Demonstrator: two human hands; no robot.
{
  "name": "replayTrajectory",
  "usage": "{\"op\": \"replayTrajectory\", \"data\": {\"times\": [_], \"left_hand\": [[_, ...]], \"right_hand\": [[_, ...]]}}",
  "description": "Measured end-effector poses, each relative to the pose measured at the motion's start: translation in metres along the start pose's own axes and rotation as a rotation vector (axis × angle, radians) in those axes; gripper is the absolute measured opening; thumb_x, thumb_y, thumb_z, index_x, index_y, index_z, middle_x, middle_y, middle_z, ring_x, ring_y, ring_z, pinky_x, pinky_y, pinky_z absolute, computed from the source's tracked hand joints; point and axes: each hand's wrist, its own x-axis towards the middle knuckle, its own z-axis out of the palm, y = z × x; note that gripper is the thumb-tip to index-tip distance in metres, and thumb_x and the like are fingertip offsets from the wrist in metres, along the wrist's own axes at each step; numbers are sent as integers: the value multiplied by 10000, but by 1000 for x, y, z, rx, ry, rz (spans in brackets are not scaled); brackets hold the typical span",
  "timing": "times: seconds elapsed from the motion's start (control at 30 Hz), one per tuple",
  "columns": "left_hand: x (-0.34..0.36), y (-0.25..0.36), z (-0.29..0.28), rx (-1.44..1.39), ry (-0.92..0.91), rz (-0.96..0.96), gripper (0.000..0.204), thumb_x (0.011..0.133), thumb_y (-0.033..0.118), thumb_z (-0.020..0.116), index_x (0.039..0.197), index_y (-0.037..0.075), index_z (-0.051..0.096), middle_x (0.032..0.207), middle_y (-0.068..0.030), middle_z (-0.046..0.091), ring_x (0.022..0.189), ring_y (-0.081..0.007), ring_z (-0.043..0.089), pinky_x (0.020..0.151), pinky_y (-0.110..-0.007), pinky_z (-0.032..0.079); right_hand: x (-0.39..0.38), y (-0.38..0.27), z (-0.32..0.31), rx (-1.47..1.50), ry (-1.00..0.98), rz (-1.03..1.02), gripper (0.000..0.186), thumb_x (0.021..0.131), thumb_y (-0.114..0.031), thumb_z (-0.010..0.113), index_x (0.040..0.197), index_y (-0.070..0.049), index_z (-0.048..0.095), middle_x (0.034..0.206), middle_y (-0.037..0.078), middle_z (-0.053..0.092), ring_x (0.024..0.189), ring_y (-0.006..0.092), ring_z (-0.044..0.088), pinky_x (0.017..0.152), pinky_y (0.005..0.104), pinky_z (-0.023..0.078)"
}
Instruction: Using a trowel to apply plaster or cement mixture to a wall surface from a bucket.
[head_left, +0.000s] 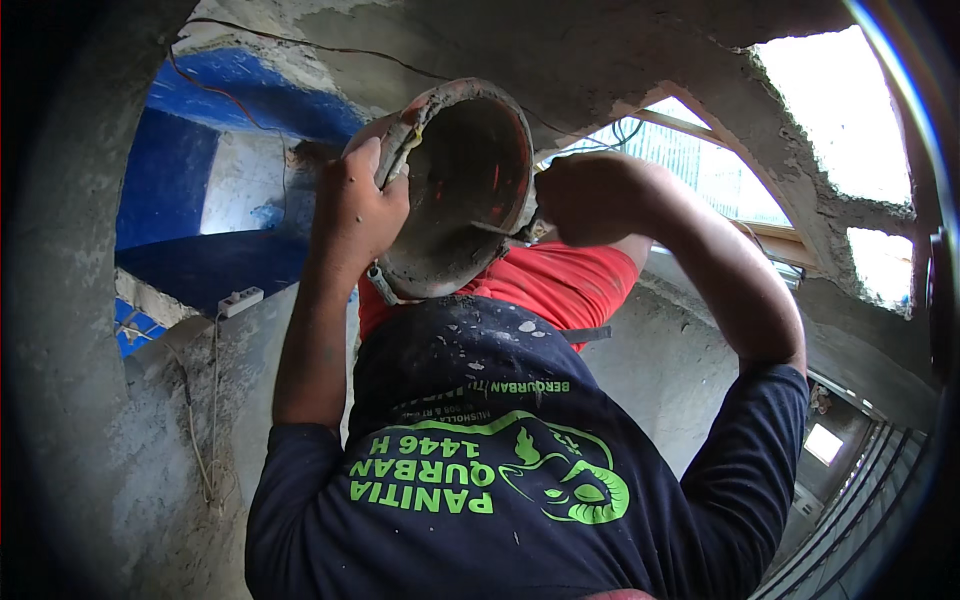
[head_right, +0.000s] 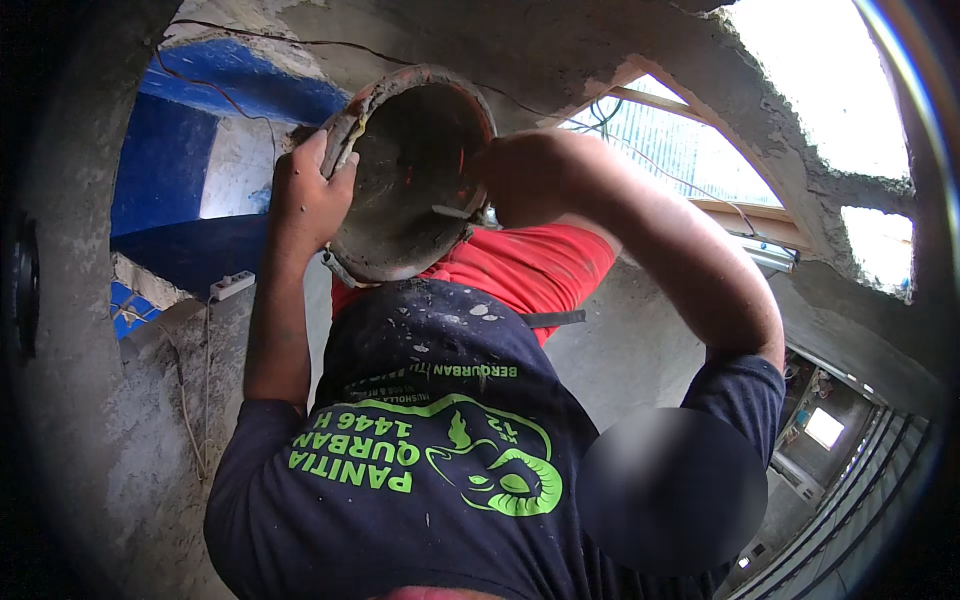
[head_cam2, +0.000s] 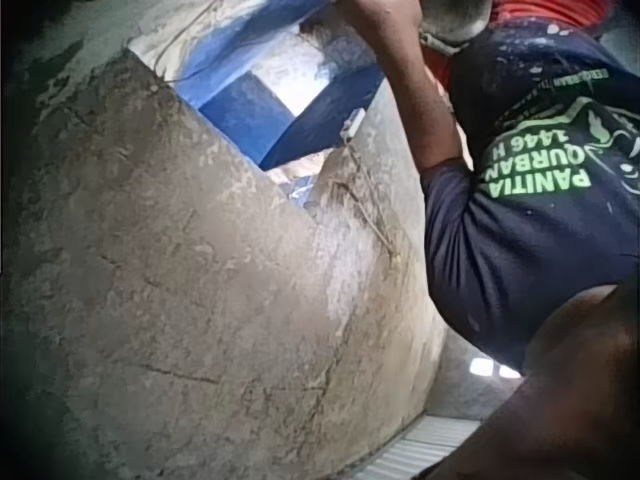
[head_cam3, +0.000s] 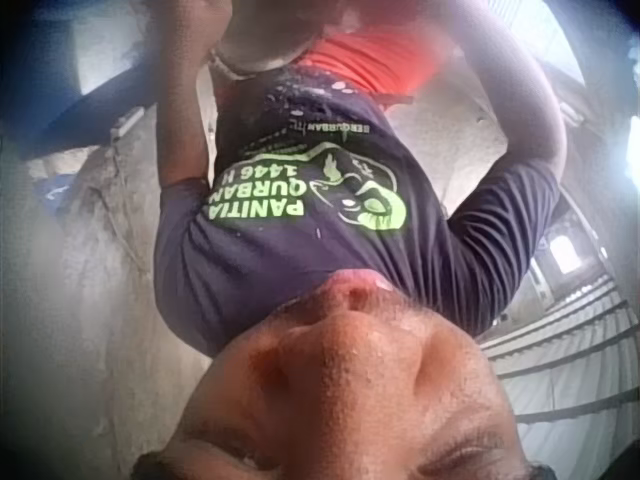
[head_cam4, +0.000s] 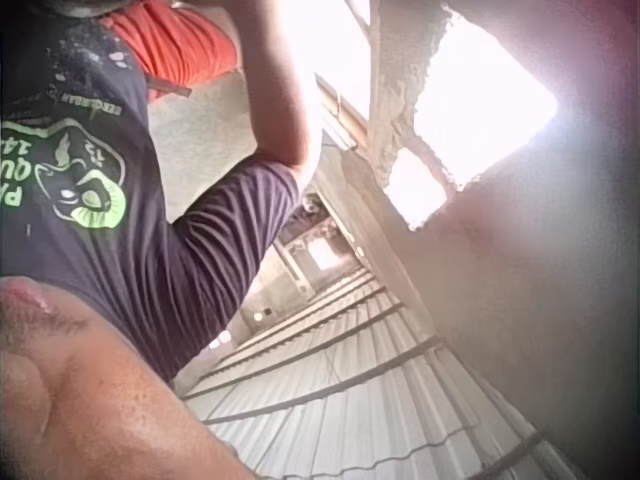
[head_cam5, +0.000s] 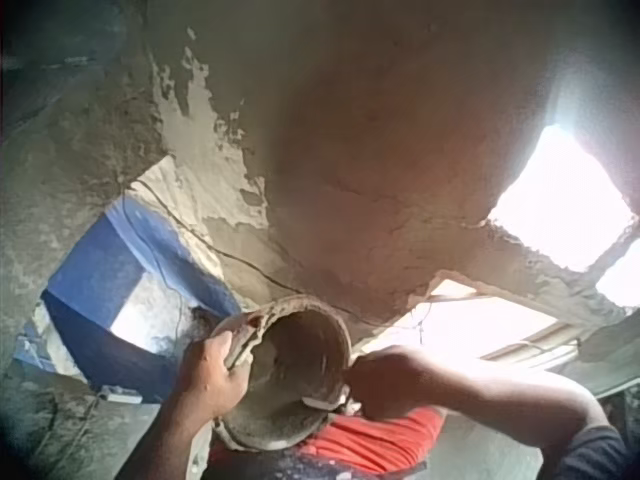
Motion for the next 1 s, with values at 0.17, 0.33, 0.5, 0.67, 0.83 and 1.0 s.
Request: {"op": "replayTrajectory", "data": {"times": [0.17,0.33,0.5,0.67,0.83,1.0], "left_hand": [[-2,-34,-19,-61,-50,-119,201,855,157,656,951,-17,625,866,-262,666,864,-455,667,747,-494,509],[8,-75,-40,-161,-148,-135,301,902,84,634,1178,-33,661,1053,-104,739,958,-162,666,894,-313,500],[16,-94,-42,-395,-188,-217,361,906,72,614,1247,-44,640,1142,-97,722,1034,-155,649,957,-312,483],[25,-97,-37,-350,-208,-206,346,912,80,621,1235,-41,644,1138,-96,720,1041,-155,645,952,-320,486],[18,-80,-31,-151,-213,-150,308,918,79,639,1205,-33,643,1085,-99,720,994,-160,648,915,-311,492],[8,-44,-22,-104,-187,-123,214,911,125,664,1045,-37,623,883,-153,671,824,-212,633,788,-367,499]], "right_hand": [[-21,54,17,565,-1,66,301,1000,-280,613,1243,-156,741,801,91,743,565,117,645,516,302,515],[-50,82,73,720,439,97,325,999,-162,639,1313,-105,699,839,115,746,651,129,644,628,323,551],[-48,65,113,436,683,104,301,934,-79,662,1228,-54,722,942,203,728,839,362,724,743,403,569],[-50,48,122,494,650,-124,373,883,-15,670,1254,20,675,979,216,727,824,371,706,764,397,566],[-37,57,108,787,546,10,382,919,-84,672,1284,28,662,975,189,740,825,293,718,761,366,563],[-15,33,70,316,636,142,261,935,-110,618,1165,-83,737,935,234,732,844,429,709,706,473,557]]}}
